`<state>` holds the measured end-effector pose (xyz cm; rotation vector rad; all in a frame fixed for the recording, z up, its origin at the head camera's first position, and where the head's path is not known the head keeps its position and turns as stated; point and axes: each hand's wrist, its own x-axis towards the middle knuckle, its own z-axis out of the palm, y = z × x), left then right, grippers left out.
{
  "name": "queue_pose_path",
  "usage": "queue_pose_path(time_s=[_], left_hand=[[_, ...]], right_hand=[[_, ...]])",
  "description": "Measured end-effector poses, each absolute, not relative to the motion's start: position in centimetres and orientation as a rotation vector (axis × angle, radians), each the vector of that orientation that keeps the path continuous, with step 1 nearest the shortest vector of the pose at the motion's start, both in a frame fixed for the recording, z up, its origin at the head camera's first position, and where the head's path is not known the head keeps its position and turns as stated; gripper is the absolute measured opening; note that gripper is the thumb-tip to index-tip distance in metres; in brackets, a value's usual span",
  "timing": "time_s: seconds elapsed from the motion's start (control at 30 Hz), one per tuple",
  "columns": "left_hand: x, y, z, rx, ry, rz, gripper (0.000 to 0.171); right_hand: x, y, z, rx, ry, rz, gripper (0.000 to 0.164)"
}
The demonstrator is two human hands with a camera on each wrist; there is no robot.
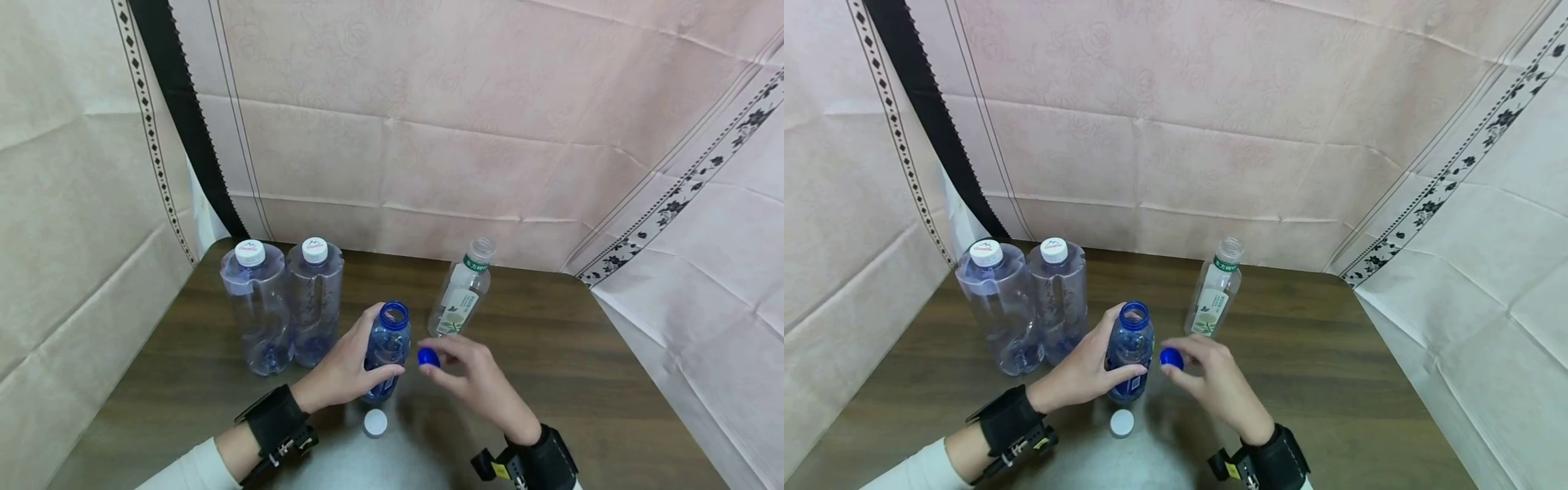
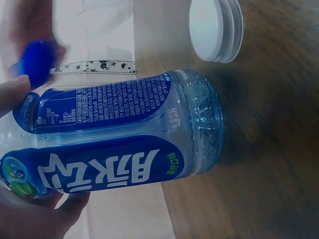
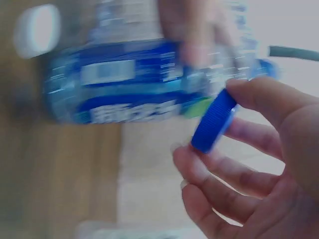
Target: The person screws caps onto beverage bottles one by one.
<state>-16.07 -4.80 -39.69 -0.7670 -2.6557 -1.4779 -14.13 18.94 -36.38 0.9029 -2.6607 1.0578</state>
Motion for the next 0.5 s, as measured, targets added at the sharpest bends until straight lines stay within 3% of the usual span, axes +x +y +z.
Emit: queue_pose_path(time_s=[0.27,0.5], left_hand=[[-16.2,-4.9,-39.6,-0.794,-2.641,-1.477,0.094],[-16.1,-4.9,-39.6,-0.801,-2.639,-1.472,0.093]], right_hand=[[-14.6,16.7,-31.0,0.996,-2.467,0.931,0.04],[-15.0,14.9,-29.1,1.032,-2.54,0.934,0.046]])
